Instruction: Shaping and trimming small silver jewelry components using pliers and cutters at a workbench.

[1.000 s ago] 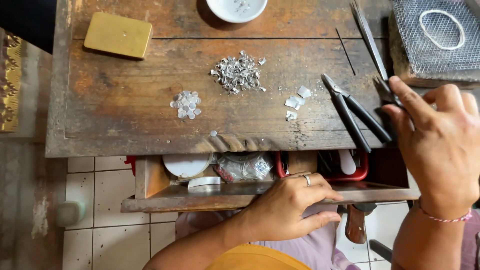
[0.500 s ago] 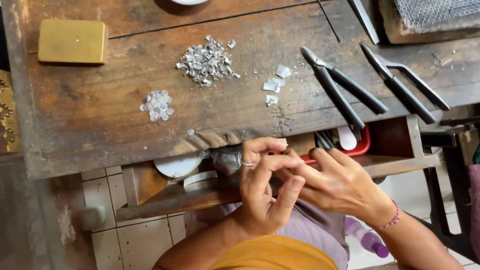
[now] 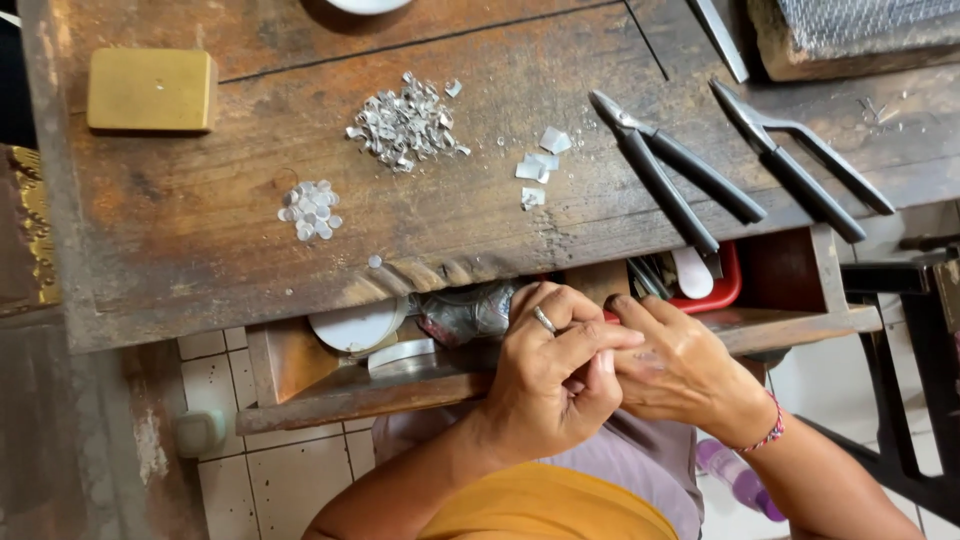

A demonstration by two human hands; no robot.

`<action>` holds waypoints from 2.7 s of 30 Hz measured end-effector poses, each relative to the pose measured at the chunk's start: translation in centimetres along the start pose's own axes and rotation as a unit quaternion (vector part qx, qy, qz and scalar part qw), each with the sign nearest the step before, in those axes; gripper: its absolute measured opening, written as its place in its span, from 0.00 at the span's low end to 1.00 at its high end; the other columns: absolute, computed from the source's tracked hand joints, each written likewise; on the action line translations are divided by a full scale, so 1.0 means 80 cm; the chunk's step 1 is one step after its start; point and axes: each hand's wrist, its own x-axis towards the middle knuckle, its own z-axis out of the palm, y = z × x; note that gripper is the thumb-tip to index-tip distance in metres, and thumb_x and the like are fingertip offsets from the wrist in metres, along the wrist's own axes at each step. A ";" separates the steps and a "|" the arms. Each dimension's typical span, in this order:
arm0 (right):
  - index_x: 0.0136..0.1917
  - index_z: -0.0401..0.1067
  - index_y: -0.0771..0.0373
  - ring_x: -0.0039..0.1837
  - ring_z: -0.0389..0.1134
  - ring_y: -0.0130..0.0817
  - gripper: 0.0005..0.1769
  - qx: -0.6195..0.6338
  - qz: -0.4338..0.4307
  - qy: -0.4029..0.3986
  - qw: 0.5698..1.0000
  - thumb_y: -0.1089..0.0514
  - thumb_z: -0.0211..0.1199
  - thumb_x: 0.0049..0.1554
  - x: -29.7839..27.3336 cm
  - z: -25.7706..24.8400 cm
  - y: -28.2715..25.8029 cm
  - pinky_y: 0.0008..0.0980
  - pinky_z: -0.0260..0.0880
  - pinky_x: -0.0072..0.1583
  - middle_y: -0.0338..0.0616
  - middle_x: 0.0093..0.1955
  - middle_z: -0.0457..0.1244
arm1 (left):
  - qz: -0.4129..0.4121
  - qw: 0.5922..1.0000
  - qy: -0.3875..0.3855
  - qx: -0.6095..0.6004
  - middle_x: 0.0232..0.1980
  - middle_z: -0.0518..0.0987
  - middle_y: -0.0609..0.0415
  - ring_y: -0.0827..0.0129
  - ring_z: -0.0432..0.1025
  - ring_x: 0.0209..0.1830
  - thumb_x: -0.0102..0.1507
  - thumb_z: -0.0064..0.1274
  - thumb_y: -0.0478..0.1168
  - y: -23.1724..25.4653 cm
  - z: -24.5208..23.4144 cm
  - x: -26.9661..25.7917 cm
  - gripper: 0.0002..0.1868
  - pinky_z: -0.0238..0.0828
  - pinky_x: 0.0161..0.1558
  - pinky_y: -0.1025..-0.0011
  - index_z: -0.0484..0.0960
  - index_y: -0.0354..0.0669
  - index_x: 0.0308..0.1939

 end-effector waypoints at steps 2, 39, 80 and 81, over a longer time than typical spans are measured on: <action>0.33 0.55 0.52 0.36 0.55 0.38 0.18 -0.006 -0.014 0.009 1.000 0.62 0.37 0.65 0.003 -0.004 -0.001 0.35 0.55 0.35 0.38 0.31 0.51 | -0.002 1.000 -0.003 -0.012 0.36 0.71 0.50 0.58 0.66 0.33 0.65 0.42 0.34 0.004 -0.002 0.004 0.09 0.62 0.45 0.58 0.80 0.41 0.41; 0.56 0.84 0.72 0.44 0.64 0.53 0.04 0.021 0.222 0.174 0.959 0.68 0.70 0.69 0.031 -0.085 0.035 0.51 0.61 0.51 0.61 0.48 0.69 | 0.181 0.928 -0.120 0.302 0.47 0.76 0.43 0.51 0.72 0.46 0.66 0.60 0.28 -0.059 -0.116 0.123 0.04 0.69 0.56 0.55 0.79 0.31 0.40; 0.52 0.79 0.65 0.48 0.57 0.49 0.09 -0.054 0.262 0.183 0.946 0.61 0.76 0.73 0.053 -0.039 0.070 0.44 0.58 0.51 0.49 0.48 0.62 | 0.120 0.952 -0.151 0.237 0.40 0.80 0.57 0.58 0.74 0.39 0.67 0.55 0.33 -0.066 -0.110 0.112 0.02 0.66 0.46 0.58 0.82 0.44 0.41; 0.52 0.79 0.65 0.48 0.57 0.49 0.08 -0.052 0.264 0.181 0.946 0.61 0.76 0.73 0.053 -0.039 0.070 0.44 0.59 0.51 0.49 0.48 0.62 | 0.119 0.946 -0.176 0.245 0.40 0.80 0.58 0.59 0.74 0.38 0.67 0.55 0.35 -0.066 -0.113 0.112 0.04 0.66 0.47 0.58 0.84 0.45 0.42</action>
